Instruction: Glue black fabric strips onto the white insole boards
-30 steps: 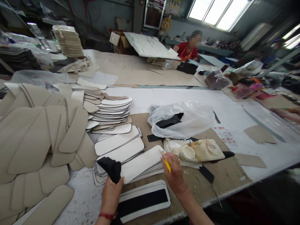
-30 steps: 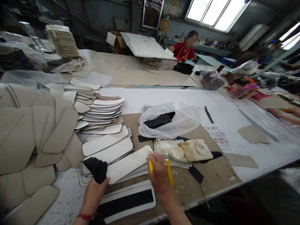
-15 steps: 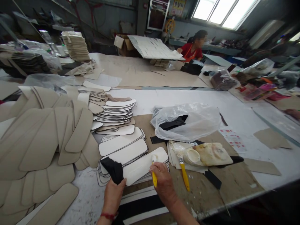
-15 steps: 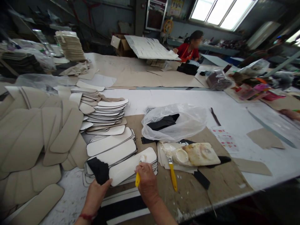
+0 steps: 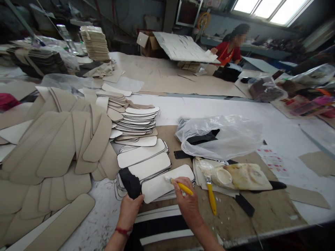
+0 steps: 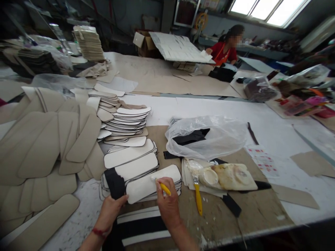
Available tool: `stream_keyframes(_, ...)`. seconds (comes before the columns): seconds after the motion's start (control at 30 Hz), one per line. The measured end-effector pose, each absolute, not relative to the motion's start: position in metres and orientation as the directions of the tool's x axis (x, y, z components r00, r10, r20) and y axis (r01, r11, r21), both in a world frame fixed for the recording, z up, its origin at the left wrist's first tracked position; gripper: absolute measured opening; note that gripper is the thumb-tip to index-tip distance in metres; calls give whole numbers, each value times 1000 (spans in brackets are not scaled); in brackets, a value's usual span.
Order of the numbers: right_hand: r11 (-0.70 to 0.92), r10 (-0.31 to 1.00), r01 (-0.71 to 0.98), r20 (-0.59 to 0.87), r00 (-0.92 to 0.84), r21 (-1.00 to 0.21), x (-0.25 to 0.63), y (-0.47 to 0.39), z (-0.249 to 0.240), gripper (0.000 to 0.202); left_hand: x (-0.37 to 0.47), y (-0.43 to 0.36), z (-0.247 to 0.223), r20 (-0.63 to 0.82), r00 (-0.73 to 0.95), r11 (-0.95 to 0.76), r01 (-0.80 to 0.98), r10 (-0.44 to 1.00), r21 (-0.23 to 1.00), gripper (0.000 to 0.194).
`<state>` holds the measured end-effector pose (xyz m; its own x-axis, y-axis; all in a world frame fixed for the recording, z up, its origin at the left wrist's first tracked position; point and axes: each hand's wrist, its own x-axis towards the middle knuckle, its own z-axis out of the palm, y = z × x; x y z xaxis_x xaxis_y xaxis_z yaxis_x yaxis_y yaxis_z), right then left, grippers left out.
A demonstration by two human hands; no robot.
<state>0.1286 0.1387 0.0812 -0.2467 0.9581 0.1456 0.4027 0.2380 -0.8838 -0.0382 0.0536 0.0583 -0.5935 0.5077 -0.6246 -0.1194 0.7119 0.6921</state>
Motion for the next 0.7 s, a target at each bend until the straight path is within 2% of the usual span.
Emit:
stream_keyframes(0.1, 129, 940, 367, -4, -341, -921, 120, 128, 83, 16, -39, 55, 64, -619, -598, 711, -113, 509, 694, 16)
stream_keyframes(0.17, 121, 941, 393, -20, -337, -912, 122, 129, 79, 18, -39, 55, 65, -611, -607, 712, -104, 508, 695, 14)
stream_keyframes(0.3, 287, 957, 556, 213, -195, -780, 159, 156, 72, 14, -39, 51, 61, -602, -609, 704, -98, 517, 703, 14)
stream_keyframes(0.43, 426, 895, 662, 396, -207, -617, 201, 179, 81, 13, -39, 46, 48, -612, -601, 722, -82, 514, 687, 17)
stream_keyframes(0.53, 494, 854, 674, 452, -257, -550, 212, 177, 98, 13, -41, 45, 43, -607, -592, 704, -93, 530, 704, 20)
stream_keyframes(0.6, 497, 848, 687, 463, -257, -530, 211, 170, 110, 13, -44, 44, 50, -541, -609, 614, -109, 580, 781, 31)
stream_keyframes(0.67, 474, 863, 699, 441, -248, -535, 208, 161, 121, 13, -48, 41, 65, -472, -641, 527, -122, 605, 841, 41)
stream_keyframes(0.7, 458, 876, 695, 415, -246, -554, 206, 157, 127, 14, -50, 39, 76, -462, -653, 512, -130, 601, 849, 40)
